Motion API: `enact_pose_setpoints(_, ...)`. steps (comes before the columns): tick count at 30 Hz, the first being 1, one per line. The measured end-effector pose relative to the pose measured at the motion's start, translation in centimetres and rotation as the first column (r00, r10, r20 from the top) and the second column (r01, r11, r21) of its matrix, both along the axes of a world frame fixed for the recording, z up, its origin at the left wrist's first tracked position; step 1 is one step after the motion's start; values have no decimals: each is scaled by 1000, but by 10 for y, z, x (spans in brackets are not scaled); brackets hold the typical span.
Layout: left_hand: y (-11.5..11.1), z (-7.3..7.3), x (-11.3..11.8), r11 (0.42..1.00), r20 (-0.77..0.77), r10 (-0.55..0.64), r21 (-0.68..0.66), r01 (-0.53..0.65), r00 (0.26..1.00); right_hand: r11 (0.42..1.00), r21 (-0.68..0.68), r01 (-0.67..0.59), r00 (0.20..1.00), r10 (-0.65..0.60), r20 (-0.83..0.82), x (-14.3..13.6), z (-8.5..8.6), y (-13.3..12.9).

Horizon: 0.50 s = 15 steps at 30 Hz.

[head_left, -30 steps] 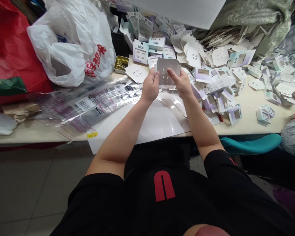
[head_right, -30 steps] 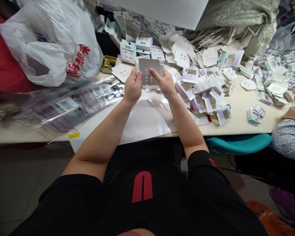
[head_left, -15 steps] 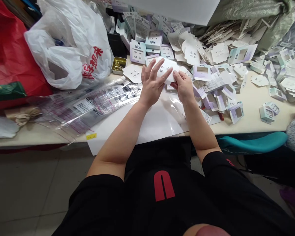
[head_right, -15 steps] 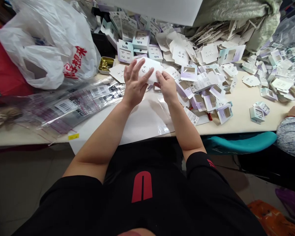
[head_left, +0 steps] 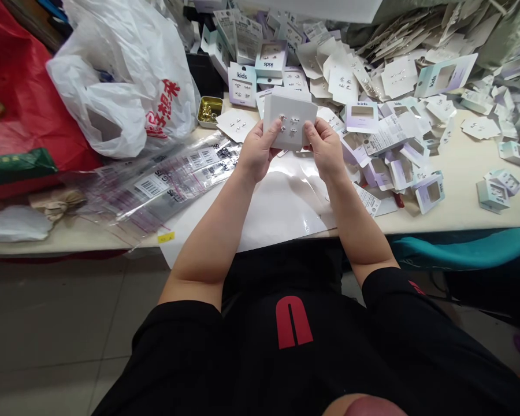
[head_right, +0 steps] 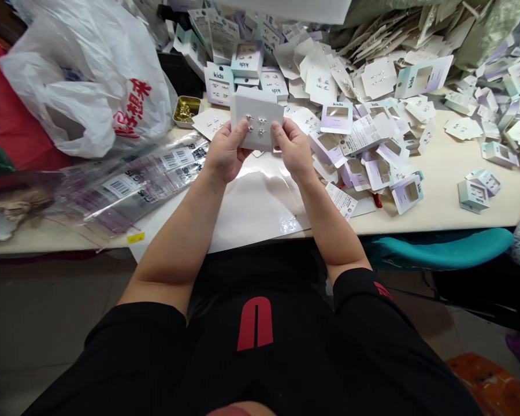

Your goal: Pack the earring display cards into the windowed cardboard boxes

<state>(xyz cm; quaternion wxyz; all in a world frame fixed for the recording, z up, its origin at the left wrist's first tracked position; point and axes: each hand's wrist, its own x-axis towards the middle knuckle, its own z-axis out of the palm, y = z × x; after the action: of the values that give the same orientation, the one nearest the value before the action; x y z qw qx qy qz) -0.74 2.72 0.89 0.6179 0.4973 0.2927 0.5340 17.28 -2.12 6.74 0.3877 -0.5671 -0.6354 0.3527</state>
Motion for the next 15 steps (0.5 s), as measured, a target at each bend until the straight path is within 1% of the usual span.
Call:
enact_pose_setpoints(3,0,-1,1,1000,-6,16,-3,-16,1000,1000,-18,19,999,-19,26,-1,0,0)
enact_pose_setpoints(6,3,-4,1,1000,-13,24,7,-24,1000,1000,-11,11,1000,-11,24,0,-4,2)
enact_pose_setpoints(12,3,-6,2,998,-36,61,36,-60,997,998,64,-24,990,32,-134,0,-10,3)
enact_pose_setpoints(13,3,-6,3,997,-40,68,37,-67,997,998,57,-16,992,23,-128,0,-10,3)
enact_pose_setpoints(15,4,-7,4,997,-35,72,36,-71,997,1000,24,7,998,-6,-66,1,-8,3)
